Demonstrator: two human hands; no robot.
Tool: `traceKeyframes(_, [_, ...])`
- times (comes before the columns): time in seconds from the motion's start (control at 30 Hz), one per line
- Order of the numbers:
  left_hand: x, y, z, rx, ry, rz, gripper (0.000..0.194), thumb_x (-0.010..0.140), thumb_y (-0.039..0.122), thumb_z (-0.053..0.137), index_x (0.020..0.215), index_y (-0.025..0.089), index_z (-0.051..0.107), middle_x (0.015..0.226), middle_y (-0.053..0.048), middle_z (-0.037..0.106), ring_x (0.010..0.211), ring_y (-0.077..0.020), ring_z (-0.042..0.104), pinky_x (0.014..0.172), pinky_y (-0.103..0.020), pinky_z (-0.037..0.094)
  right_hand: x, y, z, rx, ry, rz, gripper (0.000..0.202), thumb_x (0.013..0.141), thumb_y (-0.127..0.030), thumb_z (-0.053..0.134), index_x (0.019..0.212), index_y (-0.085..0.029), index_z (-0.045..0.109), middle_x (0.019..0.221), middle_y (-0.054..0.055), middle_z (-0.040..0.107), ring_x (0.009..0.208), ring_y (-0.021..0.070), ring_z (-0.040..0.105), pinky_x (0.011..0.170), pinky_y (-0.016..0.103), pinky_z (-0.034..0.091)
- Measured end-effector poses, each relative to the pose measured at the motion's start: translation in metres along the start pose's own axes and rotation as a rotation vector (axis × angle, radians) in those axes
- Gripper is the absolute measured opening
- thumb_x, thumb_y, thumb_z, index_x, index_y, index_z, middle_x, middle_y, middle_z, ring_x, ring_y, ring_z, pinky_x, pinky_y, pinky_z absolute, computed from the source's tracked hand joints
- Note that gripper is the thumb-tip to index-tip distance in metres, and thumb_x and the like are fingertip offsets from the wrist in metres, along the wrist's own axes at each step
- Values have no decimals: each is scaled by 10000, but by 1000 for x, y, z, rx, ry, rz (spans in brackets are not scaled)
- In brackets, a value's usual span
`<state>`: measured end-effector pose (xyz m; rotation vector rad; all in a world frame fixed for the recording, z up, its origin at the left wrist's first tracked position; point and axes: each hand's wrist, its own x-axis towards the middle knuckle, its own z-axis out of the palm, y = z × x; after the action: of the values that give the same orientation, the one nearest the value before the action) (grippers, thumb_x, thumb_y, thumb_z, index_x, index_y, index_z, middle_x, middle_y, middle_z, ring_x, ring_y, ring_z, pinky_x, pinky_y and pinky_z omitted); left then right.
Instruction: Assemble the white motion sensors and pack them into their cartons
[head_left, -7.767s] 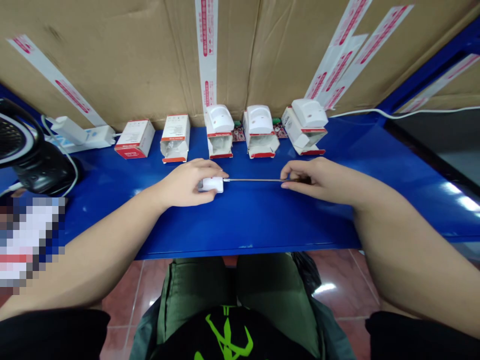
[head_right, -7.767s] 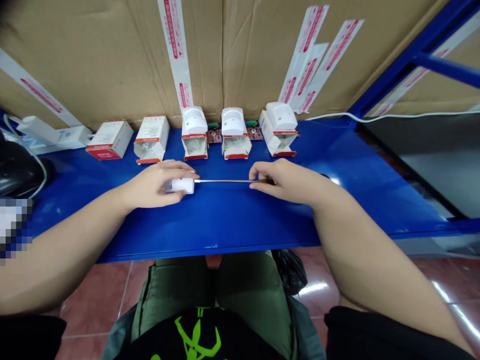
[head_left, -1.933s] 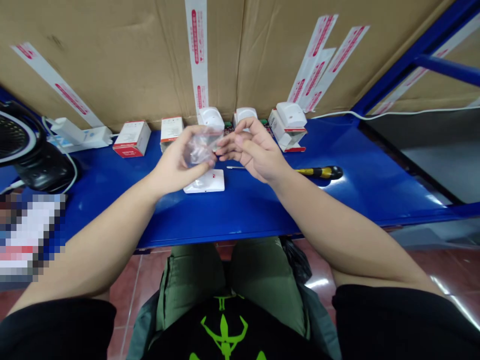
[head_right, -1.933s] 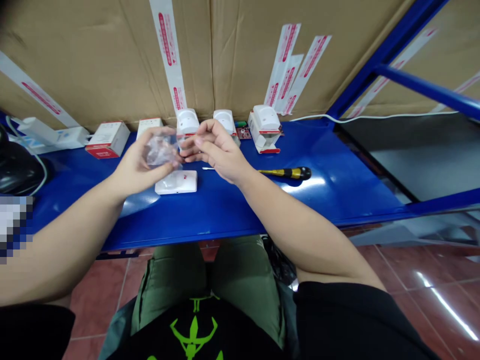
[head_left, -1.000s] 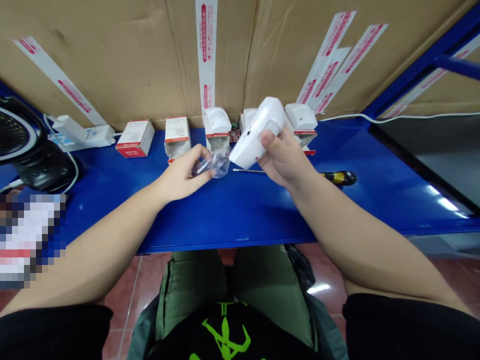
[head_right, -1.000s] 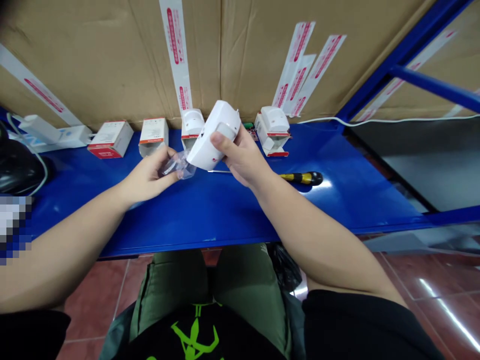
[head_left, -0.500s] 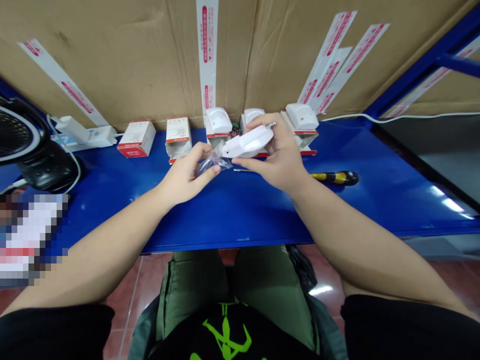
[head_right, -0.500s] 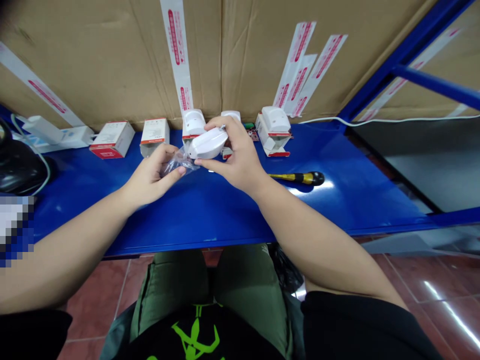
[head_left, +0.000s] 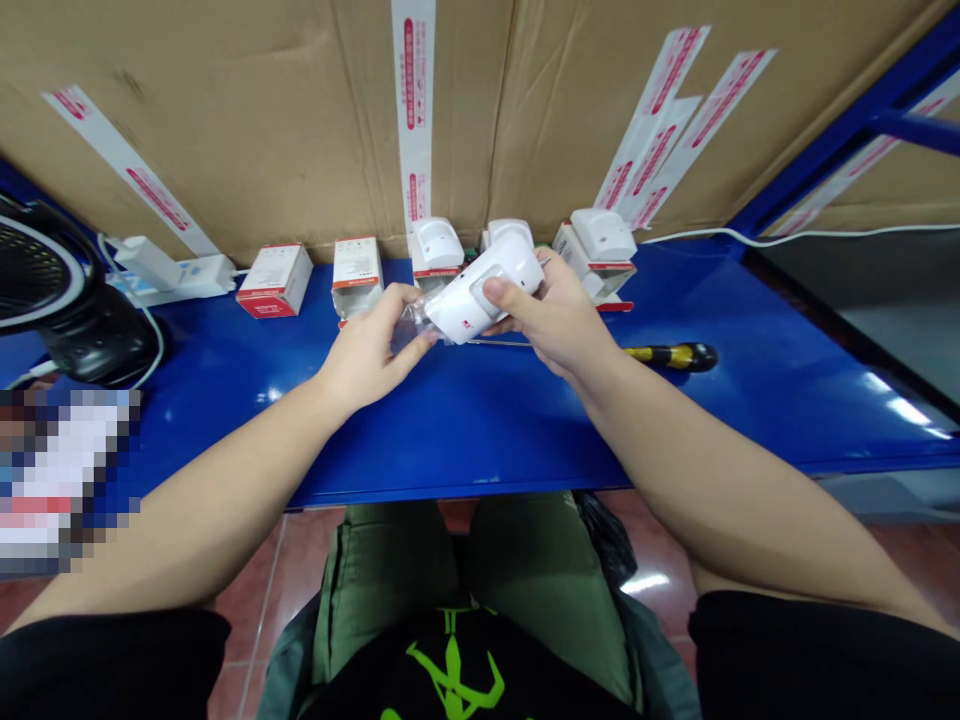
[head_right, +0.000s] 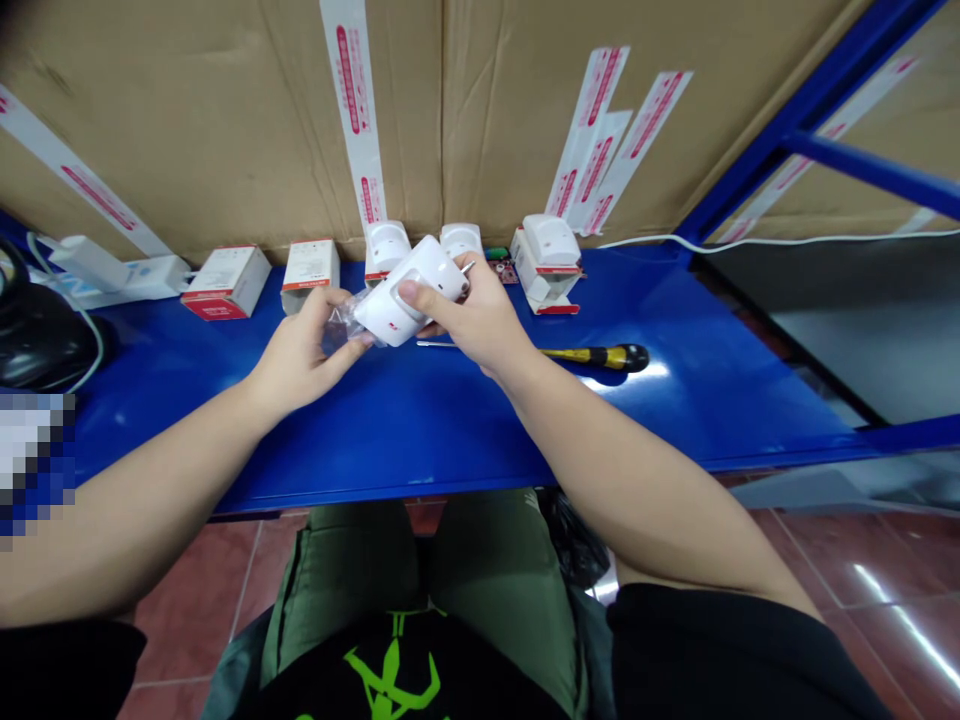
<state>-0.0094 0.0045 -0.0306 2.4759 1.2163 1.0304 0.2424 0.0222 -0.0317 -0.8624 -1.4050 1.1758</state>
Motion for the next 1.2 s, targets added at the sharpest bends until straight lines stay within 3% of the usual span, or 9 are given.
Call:
traceKeyframes(0.17, [0, 1, 2, -70, -35, -10, 390, 1006, 479, 711, 1261, 236, 544, 790, 35, 664, 561, -159, 570, 558, -281, 431, -1, -5, 4, 64, -14, -31, 773, 727, -782, 944, 1111, -296, 482, 1163, 38, 686, 1148, 283, 742, 852, 440, 725])
traceKeyframes(0.33, [0, 2, 2, -82, -20, -14, 449, 992, 493, 749, 1302, 224, 569, 811, 12, 710, 605, -180, 626, 590, -300, 474, -3, -10, 3, 95, -29, -44, 720, 753, -702, 966, 1155, -295, 529, 1261, 41, 708, 1277, 289, 713, 991, 488, 714])
traceKeyframes(0.53, [1, 5, 0, -139, 25, 8, 411, 990, 509, 760, 1234, 202, 637, 1055, -58, 801, 814, -198, 721, 732, -311, 571, -2, -4, 10, 116, 23, 105, 872, 576, -735, 1043, 1057, -273, 482, 1027, 5, 710, 982, 242, 785, 802, 412, 739])
traceKeyframes(0.63, [2, 6, 2, -201, 60, 3, 420, 964, 524, 798, 1181, 185, 681, 1104, -79, 813, 945, -225, 754, 844, -326, 609, -2, -3, 11, 0, 60, 84, 925, 511, -814, 1021, 996, -283, 439, 928, -15, 672, 807, 207, 741, 658, 370, 700])
traceKeyframes(0.83, [3, 0, 15, -604, -6, 0, 517, 919, 534, 902, 1246, 176, 721, 1213, -121, 818, 1040, -231, 778, 955, -352, 642, -6, -6, 11, -171, 10, -110, 851, 657, -932, 870, 956, -293, 395, 844, -29, 577, 704, 155, 611, 570, 317, 586])
traceKeyframes(0.97, [4, -1, 22, -877, -122, -25, 578, 915, 474, 935, 1367, 219, 679, 1245, -118, 811, 1063, -248, 803, 938, -364, 678, -8, -8, 13, -208, -12, -70, 809, 725, -856, 888, 976, -298, 358, 819, -45, 540, 655, 137, 572, 527, 290, 525])
traceKeyframes(1.1, [4, 1, 23, -920, -166, 1, 772, 878, 345, 977, 1537, 296, 578, 1252, -99, 801, 1058, -264, 818, 895, -380, 700, -8, -8, 16, -103, -41, 7, 809, 743, -816, 897, 1051, -310, 345, 921, -33, 564, 695, 152, 635, 509, 283, 544])
traceKeyframes(1.2, [4, -1, 24, -941, -156, -10, 948, 845, 337, 1006, 1636, 362, 483, 1147, -62, 814, 922, -247, 822, 796, -373, 705, -7, -9, 17, -104, -102, -35, 777, 774, -778, 898, 1110, -309, 376, 1012, -10, 578, 755, 154, 653, 538, 278, 557])
